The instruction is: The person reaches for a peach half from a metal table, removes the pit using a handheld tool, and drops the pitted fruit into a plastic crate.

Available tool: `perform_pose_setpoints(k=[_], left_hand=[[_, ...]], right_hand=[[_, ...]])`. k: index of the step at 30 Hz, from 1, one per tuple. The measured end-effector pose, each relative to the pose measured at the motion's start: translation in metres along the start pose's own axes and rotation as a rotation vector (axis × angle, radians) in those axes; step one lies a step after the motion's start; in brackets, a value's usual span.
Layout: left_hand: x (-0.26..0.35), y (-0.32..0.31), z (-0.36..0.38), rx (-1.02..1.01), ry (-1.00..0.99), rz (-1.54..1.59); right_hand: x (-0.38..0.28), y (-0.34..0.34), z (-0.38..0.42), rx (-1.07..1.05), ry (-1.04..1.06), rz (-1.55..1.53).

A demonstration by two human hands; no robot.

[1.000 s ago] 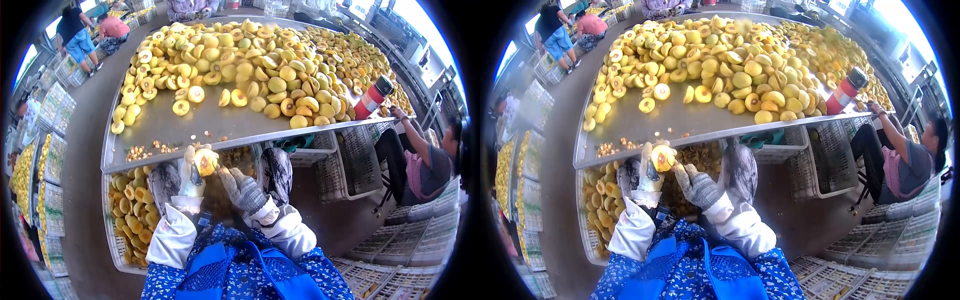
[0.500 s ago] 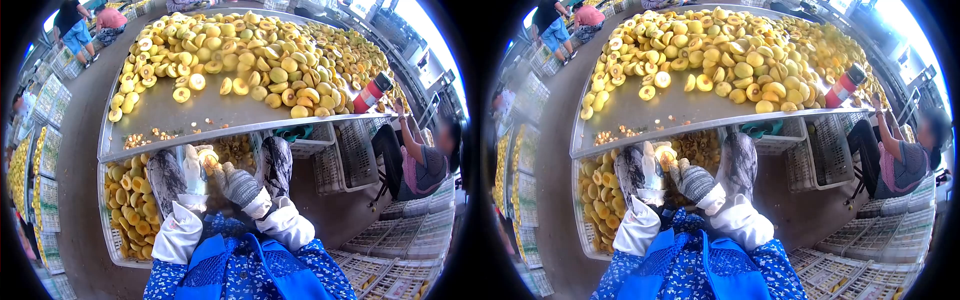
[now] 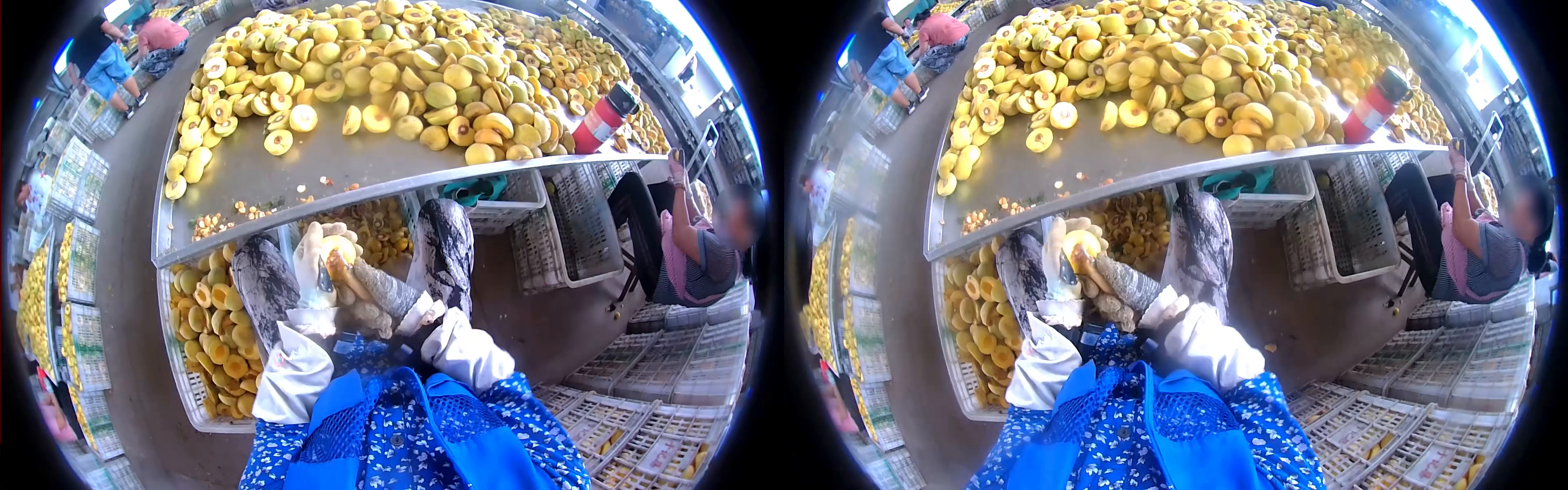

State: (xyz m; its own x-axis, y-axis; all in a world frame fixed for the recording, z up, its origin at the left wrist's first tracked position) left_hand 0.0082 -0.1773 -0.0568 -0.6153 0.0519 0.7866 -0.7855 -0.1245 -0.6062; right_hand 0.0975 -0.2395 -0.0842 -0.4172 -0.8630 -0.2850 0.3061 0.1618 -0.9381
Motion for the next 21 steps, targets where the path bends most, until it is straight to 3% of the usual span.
perform_pose_setpoints(k=[2,4,6,7,8,9,10,11,12,14,15,16,17,18,20,21], left_hand=[[0.008,-0.002,0.002,-0.011,-0.009,-0.280],[0.007,-0.010,0.002,-0.152,-0.027,-0.476],[-0.004,-0.016,0.005,-0.145,0.093,-0.032],[-0.010,-0.023,0.007,-0.144,0.146,0.193],[-0.013,-0.021,0.009,-0.051,0.174,0.374],[-0.015,-0.015,0.007,0.006,0.192,0.352],[-0.015,-0.007,0.007,0.066,0.216,0.325],[-0.004,0.009,0.008,0.156,0.140,0.047],[0.026,0.023,0.011,0.293,-0.139,-0.302],[0.094,0.037,0.044,0.529,-0.557,-1.234],[0.113,0.053,0.049,0.519,-0.781,-1.763],[0.125,0.079,0.051,0.463,-0.897,-1.966],[0.138,0.093,0.052,0.503,-0.759,-2.168],[0.150,0.112,0.046,0.524,-0.667,-2.170],[0.175,0.093,0.012,0.581,-0.514,-1.830],[0.180,0.081,-0.017,0.526,-0.523,-1.822]], right_hand=[[-0.030,-0.011,0.006,0.104,0.034,0.437],[-0.035,-0.005,0.016,0.285,-0.103,0.742],[-0.025,-0.023,0.024,0.059,-0.096,0.423],[-0.004,-0.022,0.026,-0.103,-0.340,0.087],[-0.007,0.004,0.008,-0.059,-0.012,0.364],[-0.015,0.009,-0.001,0.083,0.293,0.679],[-0.012,0.019,-0.001,0.168,0.297,0.706],[-0.010,0.024,-0.001,0.254,0.297,0.731],[-0.010,0.021,0.001,0.339,0.294,0.752],[-0.001,0.075,-0.001,0.669,0.030,0.461],[0.008,0.109,-0.006,0.680,0.018,0.373],[0.024,0.143,-0.009,0.687,-0.001,0.288],[0.011,0.144,-0.016,0.651,0.214,0.821],[0.013,0.085,0.002,0.610,-0.127,0.502],[0.018,0.080,-0.009,0.513,-0.124,0.498],[0.022,0.092,-0.017,0.524,-0.111,0.493]])
Point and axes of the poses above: each hand's wrist, its own z-axis away from the middle knuckle, its own y-axis out of the back of the hand, x = y × z, the point moved 7 cm from there along -z, towards the middle knuckle, and after that the axes turned 4 degrees about -x, right-handed, at the moved point
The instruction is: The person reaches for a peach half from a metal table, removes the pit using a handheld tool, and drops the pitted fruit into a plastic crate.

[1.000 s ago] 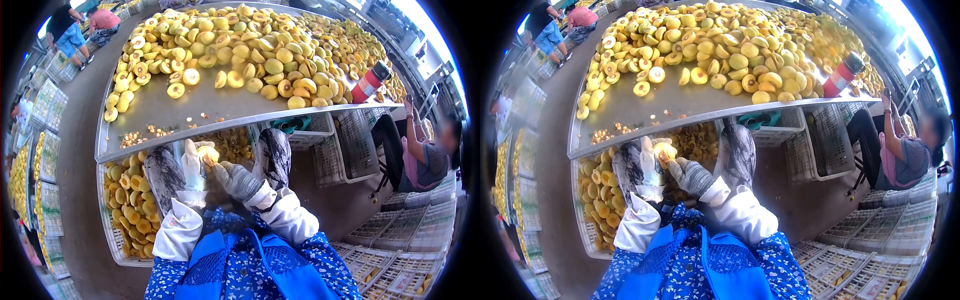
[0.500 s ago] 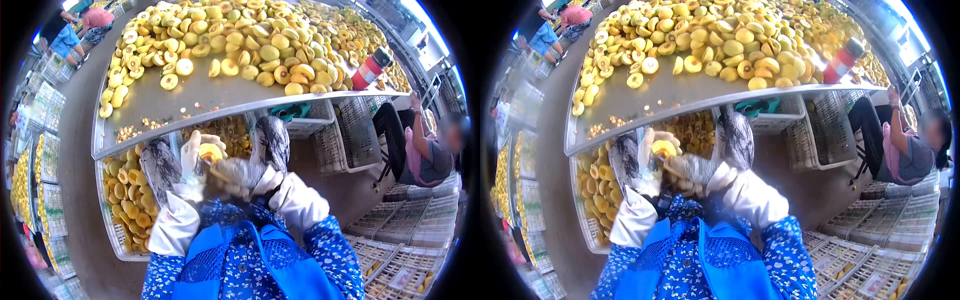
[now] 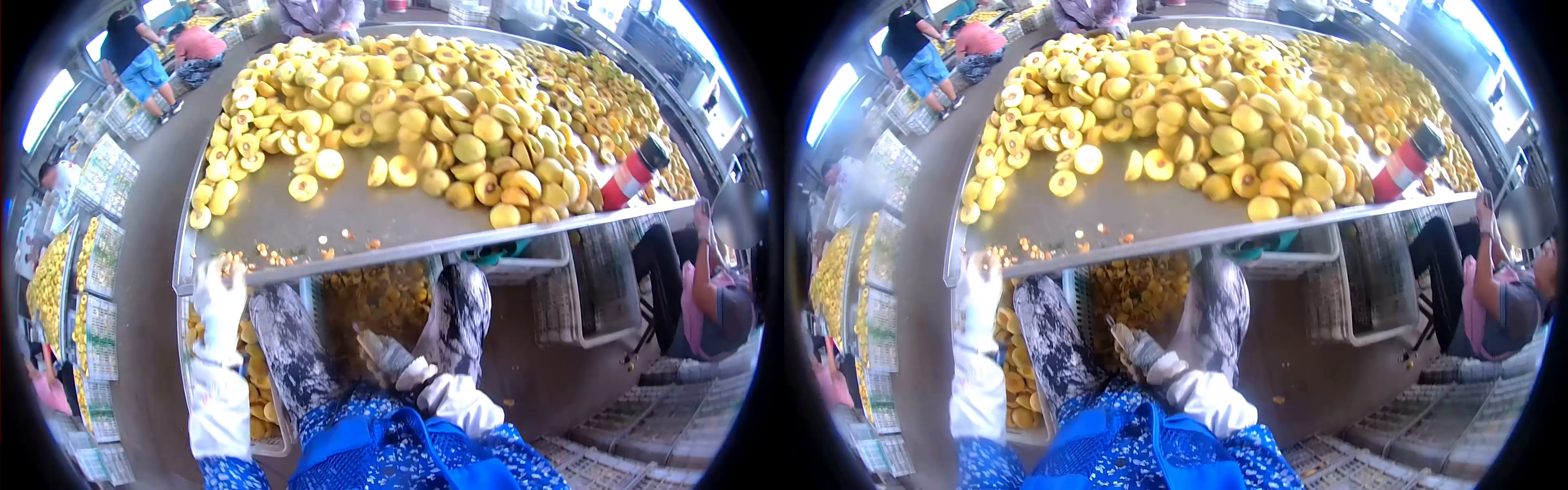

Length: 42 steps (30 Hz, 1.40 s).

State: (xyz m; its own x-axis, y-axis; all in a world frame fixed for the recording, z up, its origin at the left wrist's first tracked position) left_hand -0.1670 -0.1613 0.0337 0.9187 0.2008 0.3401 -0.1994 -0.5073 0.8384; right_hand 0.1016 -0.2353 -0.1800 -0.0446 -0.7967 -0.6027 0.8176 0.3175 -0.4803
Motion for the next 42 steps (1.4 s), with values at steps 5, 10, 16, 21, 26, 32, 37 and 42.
perform_pose_setpoints(k=[5,10,16,21,26,32,37,42], left_hand=[[0.065,-0.106,-0.129,-0.363,-0.004,-0.480],[0.087,-0.207,-0.138,-0.732,-0.036,-0.272],[0.127,-0.163,-0.090,-0.654,0.051,0.657],[0.116,-0.093,-0.007,-0.751,0.418,1.691],[0.100,-0.113,0.051,-0.676,0.629,2.017],[0.097,-0.116,0.072,-0.571,0.383,1.750],[0.100,-0.105,0.085,-0.433,0.333,1.620],[0.094,-0.111,0.099,-0.311,0.360,1.563]], right_hand=[[-0.005,0.006,-0.008,0.004,0.053,0.037],[-0.012,0.008,-0.009,0.041,0.075,0.007],[0.029,0.010,-0.047,-0.394,0.121,-0.562],[-0.061,0.015,0.020,0.107,0.647,0.215],[-0.140,-0.037,0.089,0.367,1.058,0.995],[-0.132,-0.040,0.064,0.399,0.793,1.323],[-0.124,-0.057,0.072,0.438,0.940,1.467],[-0.104,-0.048,0.052,0.412,0.823,1.422]])
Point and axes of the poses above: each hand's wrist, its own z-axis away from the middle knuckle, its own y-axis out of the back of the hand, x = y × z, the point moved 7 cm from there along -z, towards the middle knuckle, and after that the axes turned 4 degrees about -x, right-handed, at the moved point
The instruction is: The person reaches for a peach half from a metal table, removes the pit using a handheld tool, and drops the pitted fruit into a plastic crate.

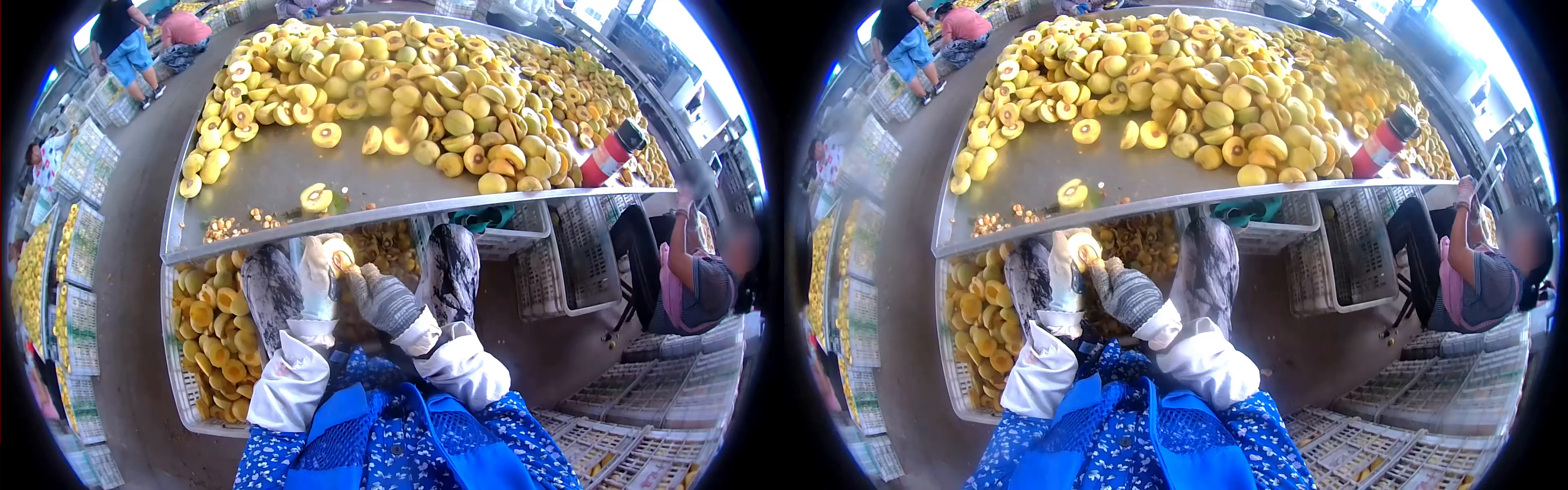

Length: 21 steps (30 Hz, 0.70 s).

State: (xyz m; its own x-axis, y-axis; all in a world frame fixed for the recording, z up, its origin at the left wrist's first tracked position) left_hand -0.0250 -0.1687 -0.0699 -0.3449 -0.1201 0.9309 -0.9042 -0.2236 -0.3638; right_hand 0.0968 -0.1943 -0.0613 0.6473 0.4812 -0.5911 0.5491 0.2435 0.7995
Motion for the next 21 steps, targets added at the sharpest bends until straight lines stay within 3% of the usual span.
perform_pose_setpoints(k=[4,10,13,16,18,21], left_hand=[[0.002,-0.004,0.010,0.050,-0.033,-0.087],[0.009,-0.013,0.021,0.071,0.031,-0.133],[0.007,-0.013,0.021,0.043,-0.039,-0.147],[0.013,-0.018,0.025,0.057,-0.097,-0.231],[0.014,-0.019,0.026,0.060,-0.189,-0.343],[0.007,-0.016,0.025,0.077,-0.161,-0.245]], right_hand=[[0.008,-0.001,0.002,0.065,-0.127,-0.107],[0.006,0.005,0.009,0.037,-0.141,-0.123],[-0.001,0.012,0.011,0.055,-0.062,-0.138],[0.004,0.004,0.011,0.137,0.032,-0.378],[0.002,-0.002,0.016,0.208,0.134,-0.242],[-0.001,-0.001,0.022,0.270,0.187,-0.164]])
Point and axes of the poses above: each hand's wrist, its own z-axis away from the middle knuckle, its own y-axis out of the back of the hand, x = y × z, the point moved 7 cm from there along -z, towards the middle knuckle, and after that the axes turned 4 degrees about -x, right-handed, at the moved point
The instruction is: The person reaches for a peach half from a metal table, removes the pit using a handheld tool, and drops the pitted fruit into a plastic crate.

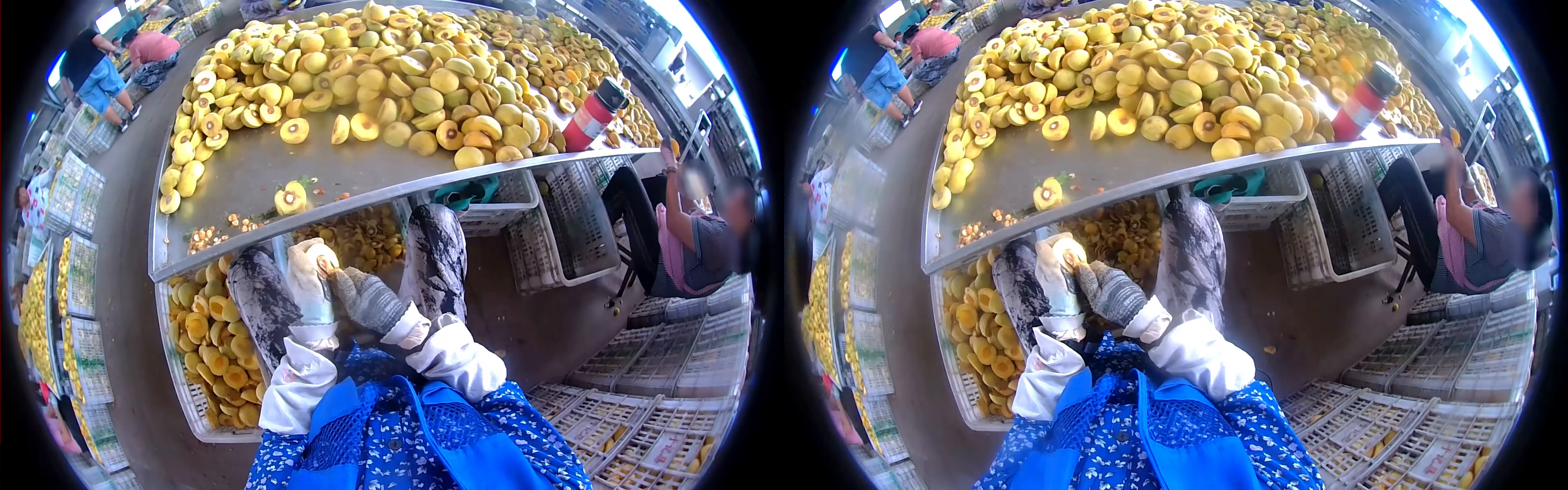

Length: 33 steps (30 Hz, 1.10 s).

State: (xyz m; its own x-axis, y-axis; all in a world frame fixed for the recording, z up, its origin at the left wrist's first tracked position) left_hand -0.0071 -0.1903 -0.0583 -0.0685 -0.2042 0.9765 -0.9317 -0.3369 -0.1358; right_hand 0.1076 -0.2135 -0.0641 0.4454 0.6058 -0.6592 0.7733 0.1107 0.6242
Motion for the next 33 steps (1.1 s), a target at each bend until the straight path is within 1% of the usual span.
perform_pose_setpoints(k=[1,4,5,6,7,8,10,12,14,15,18,19,22,23,27,30,31,33], left_hand=[[-0.002,0.000,0.001,0.006,0.049,0.058],[-0.004,0.002,0.003,-0.011,0.102,0.043],[0.016,-0.004,0.005,-0.032,-0.116,-0.287],[-0.004,0.002,0.003,-0.012,0.014,-0.059],[-0.005,0.001,0.002,0.021,0.036,-0.056],[-0.020,0.003,0.004,0.070,0.160,0.090],[-0.018,0.000,0.004,0.071,0.146,0.030],[-0.007,-0.004,0.006,0.065,0.056,-0.012],[-0.007,-0.004,0.006,0.035,0.026,-0.026],[0.006,-0.010,0.008,0.023,0.049,0.022],[0.002,-0.008,0.009,0.041,0.079,0.036],[0.003,-0.006,0.010,0.073,0.042,-0.018],[0.014,-0.009,0.012,0.049,0.030,0.006],[0.014,-0.005,0.013,0.073,-0.007,-0.096],[0.004,0.004,0.011,0.089,-0.108,-0.160],[0.012,0.002,0.014,0.055,-0.045,-0.183],[0.013,0.002,0.014,0.055,-0.064,-0.217],[-0.002,0.006,0.011,0.069,-0.014,-0.117]], right_hand=[[-0.002,0.003,0.000,0.015,0.005,0.006],[0.003,0.002,0.000,-0.188,-0.152,-0.035],[0.008,0.003,0.004,-0.136,-0.190,-0.071],[0.009,0.007,0.005,-0.143,-0.307,-0.203],[-0.001,0.015,0.005,-0.160,-0.201,-0.160],[0.005,0.014,0.007,-0.186,-0.391,-0.297],[0.013,0.002,0.011,-0.102,-0.416,-0.404],[0.020,-0.014,0.017,-0.117,-0.518,-0.511],[0.023,-0.016,0.018,-0.118,-0.461,-0.450],[0.022,-0.018,0.017,-0.138,-0.424,-0.435],[0.021,-0.019,0.020,-0.137,-0.496,-0.500],[0.023,-0.023,0.022,-0.124,-0.476,-0.537],[0.019,-0.023,0.019,-0.157,-0.541,-0.636],[0.016,-0.021,0.017,-0.155,-0.492,-0.625],[0.017,-0.025,0.014,-0.144,-0.385,-0.606],[0.022,-0.029,0.017,-0.168,-0.391,-0.497],[0.022,-0.031,0.015,-0.115,-0.268,-0.437],[0.021,-0.033,0.017,-0.126,-0.342,-0.633]])
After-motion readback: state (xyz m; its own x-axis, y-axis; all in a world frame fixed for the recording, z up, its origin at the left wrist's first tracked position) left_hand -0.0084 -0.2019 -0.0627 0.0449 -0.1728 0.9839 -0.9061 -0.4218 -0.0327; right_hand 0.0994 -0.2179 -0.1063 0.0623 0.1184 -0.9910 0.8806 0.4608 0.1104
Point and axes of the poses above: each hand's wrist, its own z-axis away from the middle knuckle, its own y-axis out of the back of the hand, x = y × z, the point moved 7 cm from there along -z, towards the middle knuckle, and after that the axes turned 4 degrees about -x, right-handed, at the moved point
